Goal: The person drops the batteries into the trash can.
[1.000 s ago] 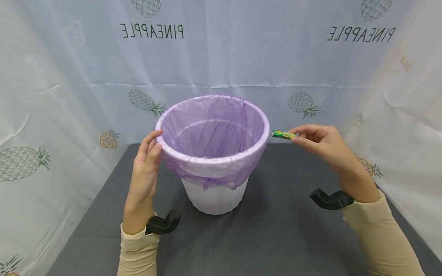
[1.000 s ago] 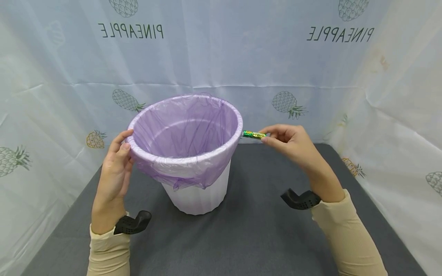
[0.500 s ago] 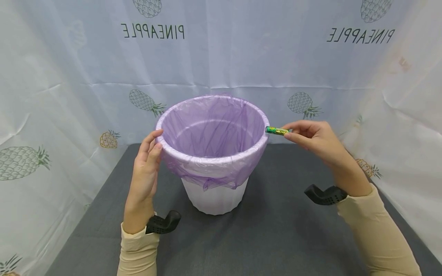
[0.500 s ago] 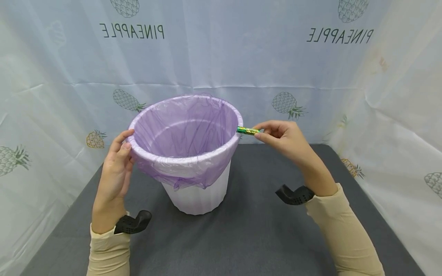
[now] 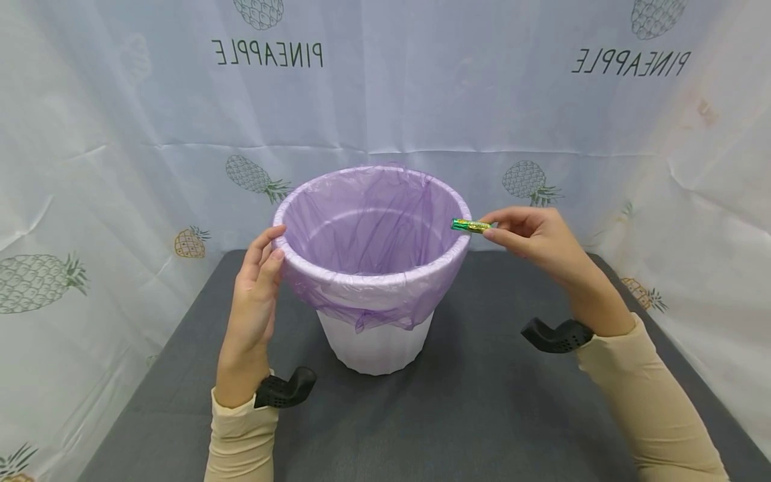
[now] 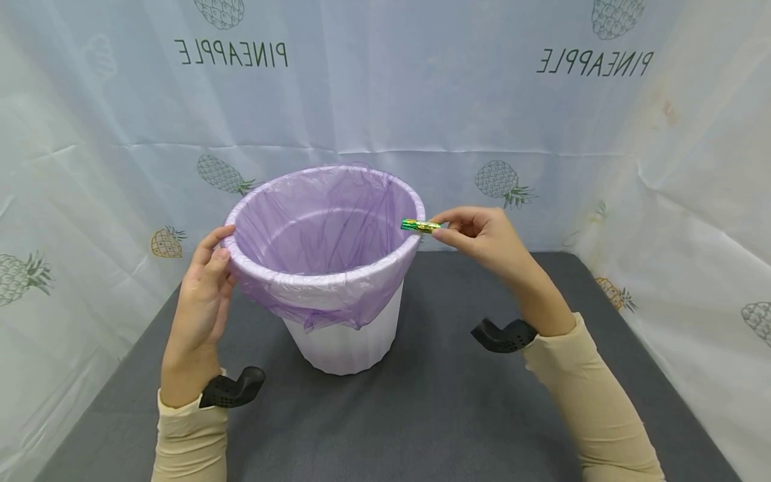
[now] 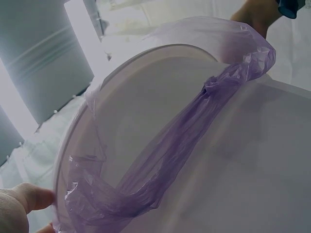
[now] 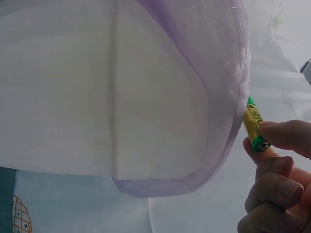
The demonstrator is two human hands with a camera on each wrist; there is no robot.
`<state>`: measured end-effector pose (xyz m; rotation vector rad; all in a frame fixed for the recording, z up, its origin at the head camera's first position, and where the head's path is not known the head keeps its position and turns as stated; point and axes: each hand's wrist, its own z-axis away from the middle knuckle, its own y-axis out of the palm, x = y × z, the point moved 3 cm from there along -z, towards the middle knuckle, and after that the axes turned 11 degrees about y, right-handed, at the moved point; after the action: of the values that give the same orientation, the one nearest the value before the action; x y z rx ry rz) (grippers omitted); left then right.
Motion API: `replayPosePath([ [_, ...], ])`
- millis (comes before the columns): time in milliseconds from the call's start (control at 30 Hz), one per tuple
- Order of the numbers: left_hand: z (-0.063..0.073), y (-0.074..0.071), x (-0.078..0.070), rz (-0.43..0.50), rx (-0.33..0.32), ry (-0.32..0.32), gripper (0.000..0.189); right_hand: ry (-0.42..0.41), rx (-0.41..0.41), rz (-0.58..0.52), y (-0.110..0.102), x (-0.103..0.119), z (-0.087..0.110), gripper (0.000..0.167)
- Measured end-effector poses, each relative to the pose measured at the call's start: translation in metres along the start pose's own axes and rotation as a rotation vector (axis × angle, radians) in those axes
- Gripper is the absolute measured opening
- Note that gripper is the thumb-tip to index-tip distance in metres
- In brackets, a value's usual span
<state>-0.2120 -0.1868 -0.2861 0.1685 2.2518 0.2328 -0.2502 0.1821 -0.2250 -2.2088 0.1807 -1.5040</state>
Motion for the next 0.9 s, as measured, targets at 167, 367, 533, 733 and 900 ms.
replayPosePath([
  [167, 0.0007, -0.0003, 0.0003, -0.006, -0.003, -0.007, 0.031, 0.005, 0.004, 0.020, 0.0042, 0.0014, -0.0043, 0.018],
  [367, -0.0001, -0.0004, 0.0006, -0.004, 0.005, -0.001, 0.031, 0.021, 0.012, 0.001, 0.0073, 0.0018, -0.0074, 0.018],
  [533, -0.0004, 0.0004, -0.0010, 0.006, 0.010, 0.005, 0.031, 0.013, 0.013, -0.034, 0.0086, 0.0030, -0.0085, 0.019],
  [733, 0.0000, 0.0005, -0.0010, -0.002, 0.007, -0.003, 0.031, 0.002, 0.008, -0.068, 0.0092, 0.0022, -0.0088, 0.020],
  [900, 0.0003, 0.0007, -0.0010, -0.004, 0.010, -0.001, 0.031, -0.010, 0.010, -0.074, 0.0091, -0.0007, -0.0070, 0.020],
])
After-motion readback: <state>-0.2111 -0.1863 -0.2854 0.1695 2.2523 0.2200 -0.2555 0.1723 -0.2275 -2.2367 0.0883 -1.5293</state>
